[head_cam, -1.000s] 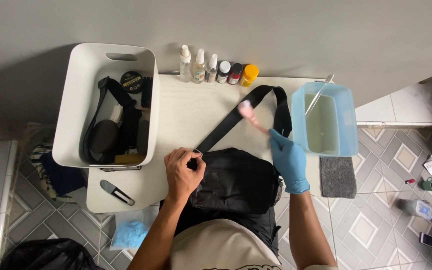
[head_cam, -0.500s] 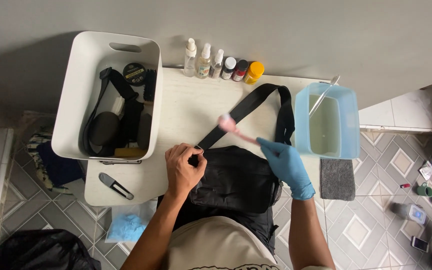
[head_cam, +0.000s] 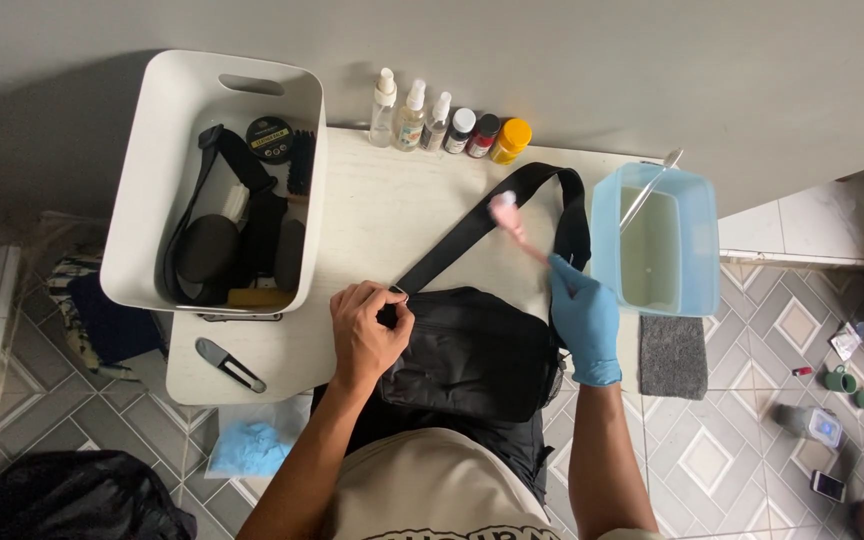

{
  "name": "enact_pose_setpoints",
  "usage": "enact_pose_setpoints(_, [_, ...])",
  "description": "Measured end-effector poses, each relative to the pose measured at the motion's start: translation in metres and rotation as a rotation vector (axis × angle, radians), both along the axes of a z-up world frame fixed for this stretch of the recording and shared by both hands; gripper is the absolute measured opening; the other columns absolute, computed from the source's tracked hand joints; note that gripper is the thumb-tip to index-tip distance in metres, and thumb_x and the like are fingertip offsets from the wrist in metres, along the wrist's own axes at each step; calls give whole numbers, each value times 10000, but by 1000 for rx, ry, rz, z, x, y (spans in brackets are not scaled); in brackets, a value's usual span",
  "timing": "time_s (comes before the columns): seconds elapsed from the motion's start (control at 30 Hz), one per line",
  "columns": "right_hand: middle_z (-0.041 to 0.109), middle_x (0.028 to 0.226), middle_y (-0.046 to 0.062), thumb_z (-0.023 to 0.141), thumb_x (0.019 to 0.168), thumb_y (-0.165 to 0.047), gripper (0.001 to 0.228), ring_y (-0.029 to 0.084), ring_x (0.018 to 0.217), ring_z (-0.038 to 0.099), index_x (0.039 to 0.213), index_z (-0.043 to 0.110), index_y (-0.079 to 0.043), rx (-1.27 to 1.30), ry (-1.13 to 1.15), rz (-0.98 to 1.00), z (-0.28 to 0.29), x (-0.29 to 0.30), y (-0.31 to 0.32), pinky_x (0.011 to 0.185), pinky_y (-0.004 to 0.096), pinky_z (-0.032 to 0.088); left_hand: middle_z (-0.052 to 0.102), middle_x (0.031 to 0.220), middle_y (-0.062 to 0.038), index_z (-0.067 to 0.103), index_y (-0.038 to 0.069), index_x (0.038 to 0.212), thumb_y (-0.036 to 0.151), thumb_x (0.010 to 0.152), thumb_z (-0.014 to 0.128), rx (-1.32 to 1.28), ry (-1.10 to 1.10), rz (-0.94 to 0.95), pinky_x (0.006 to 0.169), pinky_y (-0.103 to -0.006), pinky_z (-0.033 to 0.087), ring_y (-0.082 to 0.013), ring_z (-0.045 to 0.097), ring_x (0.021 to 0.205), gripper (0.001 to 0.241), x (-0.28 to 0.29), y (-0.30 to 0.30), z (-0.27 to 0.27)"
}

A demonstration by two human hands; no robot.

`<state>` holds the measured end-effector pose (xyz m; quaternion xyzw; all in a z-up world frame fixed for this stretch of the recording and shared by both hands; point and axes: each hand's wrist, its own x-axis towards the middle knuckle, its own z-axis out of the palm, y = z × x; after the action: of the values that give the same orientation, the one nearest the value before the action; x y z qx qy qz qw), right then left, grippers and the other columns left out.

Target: The person scrubs the strap of a black shoulder bag using a pink brush. They hold the strap taut with one hand while scrubbing with the other, then flip the strap over to clean the other side. The person also handles the bag's buckle and zipper area during the process.

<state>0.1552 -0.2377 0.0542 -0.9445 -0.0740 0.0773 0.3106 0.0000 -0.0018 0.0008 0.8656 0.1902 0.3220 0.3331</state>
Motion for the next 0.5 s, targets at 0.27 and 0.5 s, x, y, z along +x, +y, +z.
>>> enact_pose_setpoints(0.27, [774, 1089, 67, 712, 917, -232, 277, 363, 1034, 705, 1182, 778, -274, 81, 100, 92, -10, -4, -5, 873, 473, 569, 617, 765, 47, 706, 219, 804, 110, 743, 681, 10, -9, 3, 854, -372, 449, -201, 658, 762, 127, 1, 0, -1])
enact_pose_setpoints(0.5, [785, 1075, 129, 747, 869, -202, 258, 408, 1071, 693, 1120, 806, -206, 130, 233, 200, 20, -16, 8, 906, 500, 558, 614, 760, 77, 697, 257, 787, 142, 730, 689, 33, -11, 14, 843, -353, 447, -170, 650, 748, 128, 2, 1, -12])
